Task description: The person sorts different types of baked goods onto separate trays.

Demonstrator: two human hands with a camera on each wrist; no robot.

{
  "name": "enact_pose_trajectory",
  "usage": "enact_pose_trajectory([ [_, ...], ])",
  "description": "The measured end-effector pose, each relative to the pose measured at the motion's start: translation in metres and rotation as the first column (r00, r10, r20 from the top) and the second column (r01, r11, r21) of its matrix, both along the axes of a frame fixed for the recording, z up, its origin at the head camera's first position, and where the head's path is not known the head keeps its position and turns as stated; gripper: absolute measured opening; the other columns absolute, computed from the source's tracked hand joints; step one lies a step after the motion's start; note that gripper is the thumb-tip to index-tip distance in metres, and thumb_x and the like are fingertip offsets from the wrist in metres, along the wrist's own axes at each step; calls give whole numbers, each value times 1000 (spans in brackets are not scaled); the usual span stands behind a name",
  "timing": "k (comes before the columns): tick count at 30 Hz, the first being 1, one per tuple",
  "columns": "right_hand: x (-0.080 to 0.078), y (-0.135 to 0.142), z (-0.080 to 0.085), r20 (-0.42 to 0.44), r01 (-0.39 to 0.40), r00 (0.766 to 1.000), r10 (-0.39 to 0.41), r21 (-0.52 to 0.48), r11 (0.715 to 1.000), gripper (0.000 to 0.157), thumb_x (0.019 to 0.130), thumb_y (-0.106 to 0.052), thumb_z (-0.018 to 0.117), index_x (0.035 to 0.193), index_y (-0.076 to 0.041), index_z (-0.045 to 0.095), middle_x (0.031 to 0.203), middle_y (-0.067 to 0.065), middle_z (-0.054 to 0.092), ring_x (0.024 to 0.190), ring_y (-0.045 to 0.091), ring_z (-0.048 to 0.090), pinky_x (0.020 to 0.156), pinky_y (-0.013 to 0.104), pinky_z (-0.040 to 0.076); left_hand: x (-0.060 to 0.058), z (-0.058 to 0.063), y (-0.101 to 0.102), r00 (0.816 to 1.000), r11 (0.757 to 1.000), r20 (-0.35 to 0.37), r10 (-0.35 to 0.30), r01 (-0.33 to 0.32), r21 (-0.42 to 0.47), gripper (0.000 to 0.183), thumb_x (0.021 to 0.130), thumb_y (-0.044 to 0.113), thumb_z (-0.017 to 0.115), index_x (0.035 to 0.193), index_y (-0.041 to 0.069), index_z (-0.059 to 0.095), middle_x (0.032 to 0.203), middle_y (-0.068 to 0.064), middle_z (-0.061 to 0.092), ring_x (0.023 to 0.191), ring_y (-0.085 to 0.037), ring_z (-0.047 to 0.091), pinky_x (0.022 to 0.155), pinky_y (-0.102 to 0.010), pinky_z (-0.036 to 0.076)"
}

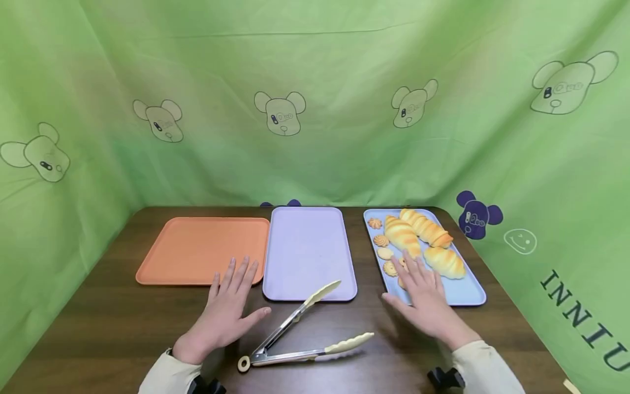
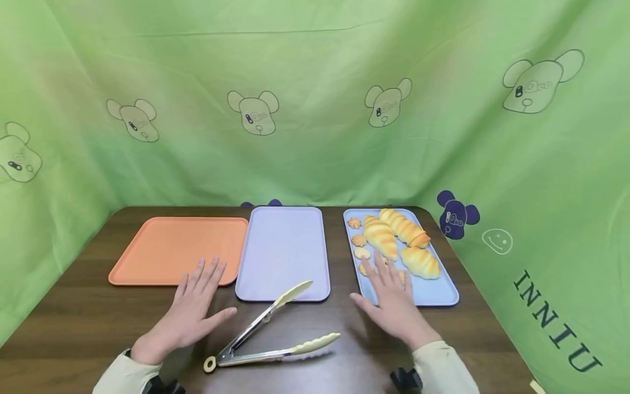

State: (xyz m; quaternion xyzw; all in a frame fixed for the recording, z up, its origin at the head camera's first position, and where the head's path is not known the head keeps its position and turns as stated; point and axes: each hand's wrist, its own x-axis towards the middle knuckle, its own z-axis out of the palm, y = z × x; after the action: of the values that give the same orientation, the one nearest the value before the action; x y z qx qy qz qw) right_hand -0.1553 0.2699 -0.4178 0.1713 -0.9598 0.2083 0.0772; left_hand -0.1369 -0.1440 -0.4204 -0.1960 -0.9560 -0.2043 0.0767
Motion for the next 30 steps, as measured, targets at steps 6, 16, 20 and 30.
enact_pose_trajectory([
  [6,-8,59,-1,88,84,993,-73,-132,988,86,99,-35,59,160,-9,5,161,29,-2,141,59,5,99,80,7,2,-6,-3,996,991,-33,-81,84,99,98,87,48,71,155,-1,22,159,-24,23,145,-45,21,108,-67,22],
  [16,-9,140,-30,134,312,949,-286,-260,914,86,100,-26,57,154,7,-1,142,49,14,122,67,25,97,76,17,18,-22,3,967,962,91,-237,221,160,114,70,49,86,153,-2,26,152,-23,35,136,-44,34,101,-66,34],
  [20,-13,155,-39,263,429,896,-357,-305,850,91,101,-27,56,151,11,-10,138,50,13,119,65,29,97,71,27,21,-27,7,948,949,107,-298,283,135,115,67,51,88,151,-3,30,148,-22,40,133,-41,39,99,-63,38],
  [30,-17,174,-47,328,452,878,-349,-326,830,75,97,-18,64,147,18,21,125,39,47,86,7,60,67,19,47,21,-34,21,924,942,188,-334,319,106,100,70,40,88,147,-1,39,132,-9,52,116,-26,48,96,-46,44],
])
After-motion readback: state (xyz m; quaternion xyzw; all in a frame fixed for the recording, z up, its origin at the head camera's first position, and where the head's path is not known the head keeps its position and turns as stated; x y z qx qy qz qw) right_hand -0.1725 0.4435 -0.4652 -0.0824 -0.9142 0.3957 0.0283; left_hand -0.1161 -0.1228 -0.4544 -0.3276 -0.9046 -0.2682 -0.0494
